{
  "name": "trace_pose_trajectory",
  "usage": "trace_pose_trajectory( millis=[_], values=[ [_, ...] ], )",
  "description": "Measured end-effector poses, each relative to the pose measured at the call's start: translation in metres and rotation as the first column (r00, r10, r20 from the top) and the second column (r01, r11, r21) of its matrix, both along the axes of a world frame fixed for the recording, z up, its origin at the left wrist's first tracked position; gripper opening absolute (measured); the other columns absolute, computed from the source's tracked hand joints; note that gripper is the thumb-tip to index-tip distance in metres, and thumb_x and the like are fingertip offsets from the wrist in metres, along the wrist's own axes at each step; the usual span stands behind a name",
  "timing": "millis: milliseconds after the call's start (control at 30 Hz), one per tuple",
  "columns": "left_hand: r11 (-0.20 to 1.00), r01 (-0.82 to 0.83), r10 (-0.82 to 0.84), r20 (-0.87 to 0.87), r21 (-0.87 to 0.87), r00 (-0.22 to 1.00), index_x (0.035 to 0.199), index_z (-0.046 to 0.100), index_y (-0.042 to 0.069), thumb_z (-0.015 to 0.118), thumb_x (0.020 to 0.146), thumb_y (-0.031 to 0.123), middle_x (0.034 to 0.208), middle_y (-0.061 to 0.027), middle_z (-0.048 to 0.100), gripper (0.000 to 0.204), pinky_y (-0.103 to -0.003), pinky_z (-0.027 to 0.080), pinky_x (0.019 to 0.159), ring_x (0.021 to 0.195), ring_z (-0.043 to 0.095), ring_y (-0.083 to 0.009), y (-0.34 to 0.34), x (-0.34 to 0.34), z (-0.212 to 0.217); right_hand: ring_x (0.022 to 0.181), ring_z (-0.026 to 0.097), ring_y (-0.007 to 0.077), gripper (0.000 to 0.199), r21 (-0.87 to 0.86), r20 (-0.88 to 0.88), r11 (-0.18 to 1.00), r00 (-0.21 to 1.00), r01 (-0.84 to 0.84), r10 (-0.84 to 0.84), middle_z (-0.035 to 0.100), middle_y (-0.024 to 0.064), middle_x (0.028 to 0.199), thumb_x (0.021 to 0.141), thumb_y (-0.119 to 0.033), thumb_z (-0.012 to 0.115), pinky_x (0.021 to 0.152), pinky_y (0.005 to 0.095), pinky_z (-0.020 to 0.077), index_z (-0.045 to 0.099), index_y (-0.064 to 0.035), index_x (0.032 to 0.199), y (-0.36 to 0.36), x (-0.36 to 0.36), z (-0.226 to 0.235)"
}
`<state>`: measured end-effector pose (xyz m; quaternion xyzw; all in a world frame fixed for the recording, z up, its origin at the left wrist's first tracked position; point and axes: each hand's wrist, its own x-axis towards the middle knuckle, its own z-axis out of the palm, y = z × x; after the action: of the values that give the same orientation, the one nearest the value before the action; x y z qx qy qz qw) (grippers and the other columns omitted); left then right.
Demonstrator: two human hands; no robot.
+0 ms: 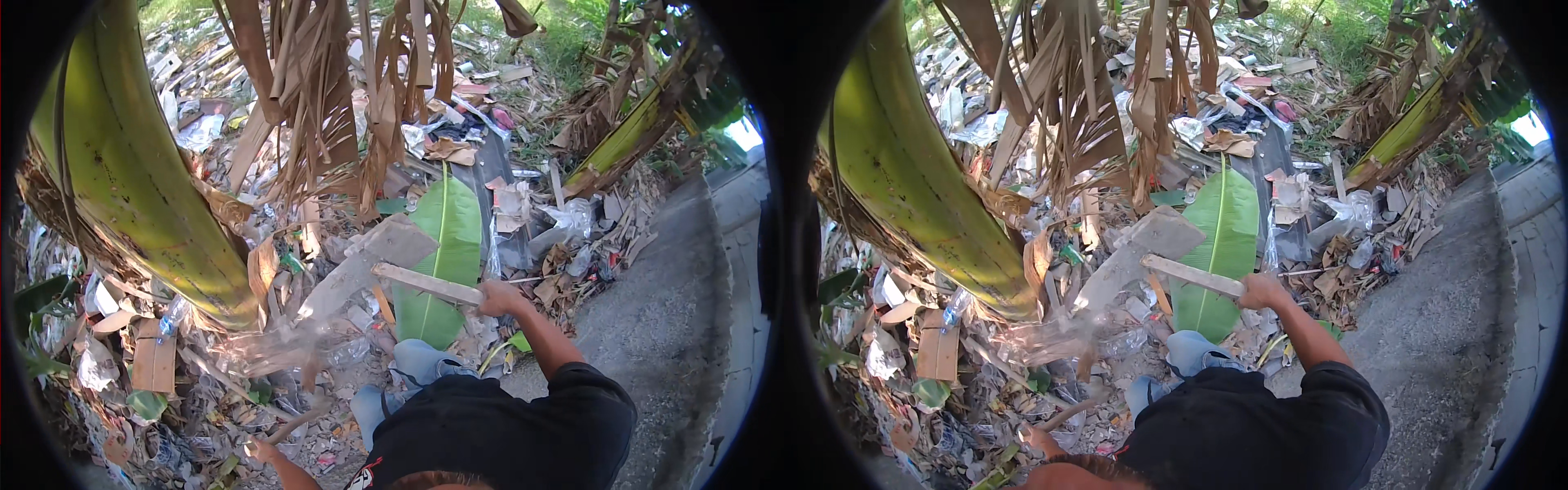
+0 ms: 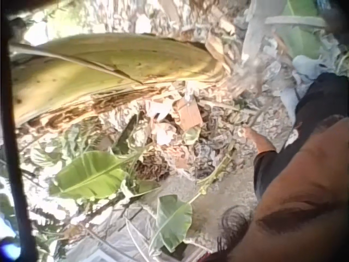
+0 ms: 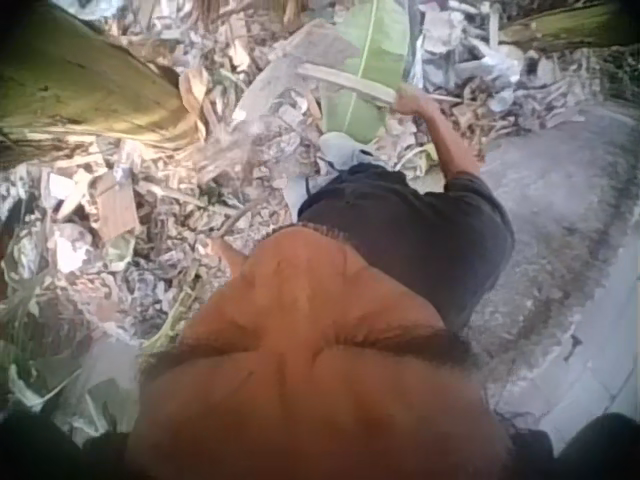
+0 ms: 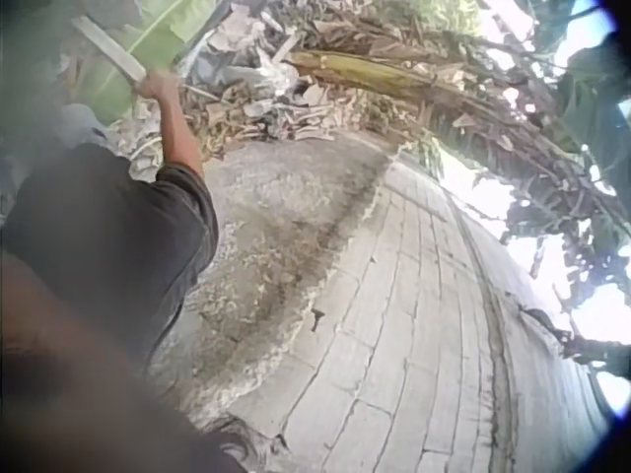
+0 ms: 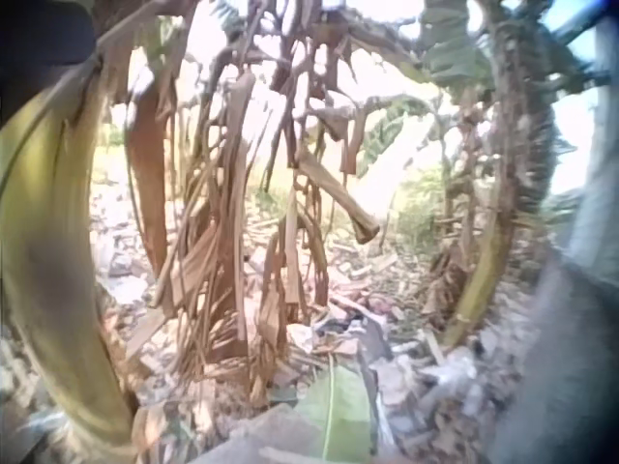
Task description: The person clears pieces of wood and debris from the ground by hand and moves them aside, then digs into the dirt and trash using a hoe.
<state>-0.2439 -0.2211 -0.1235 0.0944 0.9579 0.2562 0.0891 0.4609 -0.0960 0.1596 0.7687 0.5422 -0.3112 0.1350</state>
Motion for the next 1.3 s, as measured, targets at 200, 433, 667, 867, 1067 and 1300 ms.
trace_pose_trajectory(
  millis=[200,433,667,867,1067,1300],
  values=[
    [0.999,0.03,-0.028,0.062,-0.044,0.998,0.11,0.054,-0.006,0.055,0.073,0.066,0.097,-0.0227,0.061,0.081,-0.045,0.048,0.076,0.085,0.06,-0.0369,0.004,0.026,0.016,0.087,0.061,0.0349,0.052,0.268,0.025,0.943,0.977,0.196,-0.211,0.064,0.0181,0.092,0.06,-0.024,0.064,0.078,0.0429,0.0479,0.059,-0.0163,0.112,-0.037,0.014,0.089],
    [0.961,-0.149,0.174,0.09,-0.231,0.981,0.108,0.058,-0.006,0.05,0.076,0.067,0.105,-0.0241,0.06,0.081,-0.043,0.048,0.079,0.089,0.061,-0.0358,0.019,0.035,-0.012,0.091,0.062,0.0313,0.061,0.713,-0.149,0.595,0.909,0.372,-0.39,0.063,0.0205,0.098,0.063,-0.018,0.067,0.082,0.0362,0.0459,0.052,-0.0066,0.121,-0.038,0.069,0.153],
    [0.889,-0.126,-0.057,0.379,0.441,0.924,0.084,0.062,-0.007,0.064,0.081,0.035,0.076,-0.0138,0.064,0.042,-0.033,0.049,0.063,0.069,0.061,-0.0203,0.008,0.072,-0.015,0.088,0.061,0.0306,0.061,0.782,0.375,0.622,0.762,0.046,-0.528,0.063,0.0173,0.097,0.07,-0.045,0.068,0.077,0.0361,0.0465,0.057,-0.0029,0.113,0.205,0.223,0.31],
    [0.941,-0.135,0.069,0.216,0.309,0.974,0.088,0.063,-0.001,0.069,0.076,0.037,0.083,-0.0113,0.064,0.04,-0.032,0.046,0.072,0.08,0.061,-0.0206,-0.003,0.1,-0.008,0.109,0.054,0.0308,0.084,0.98,0.127,0.186,0.934,-0.067,-0.335,0.057,0.0209,0.115,0.073,-0.064,0.055,0.094,0.0406,0.0383,0.049,0.0046,0.122,0.373,0.272,0.204],
    [0.841,-0.197,0.079,0.246,0.504,0.966,0.079,0.062,0.001,0.069,0.078,0.026,0.074,-0.0016,0.06,0.026,-0.029,0.043,0.064,0.069,0.055,-0.0131,-0.032,0.099,0.019,0.044,0.039,0.0134,0.025,-0.18,-0.613,0.677,0.457,0.713,-0.644,0.04,0.0031,0.061,0.081,-0.03,0.061,0.037,0.0278,0.0282,0.051,-0.0079,0.082,0.19,0.025,-0.211],
    [0.807,-0.194,0.118,0.17,0.558,0.978,0.07,0.06,0.004,0.069,0.079,0.024,0.067,0.0007,0.057,0.023,-0.028,0.042,0.058,0.062,0.051,-0.0108,-0.071,0.067,0.031,0.056,0.049,0.0114,0.024,-0.491,-0.714,0.871,0.585,-0.028,-0.384,0.053,0.0022,0.071,0.08,-0.024,0.064,0.047,0.0256,0.039,0.058,-0.0059,0.095,0.053,-0.249,-0.32]
  ],
)
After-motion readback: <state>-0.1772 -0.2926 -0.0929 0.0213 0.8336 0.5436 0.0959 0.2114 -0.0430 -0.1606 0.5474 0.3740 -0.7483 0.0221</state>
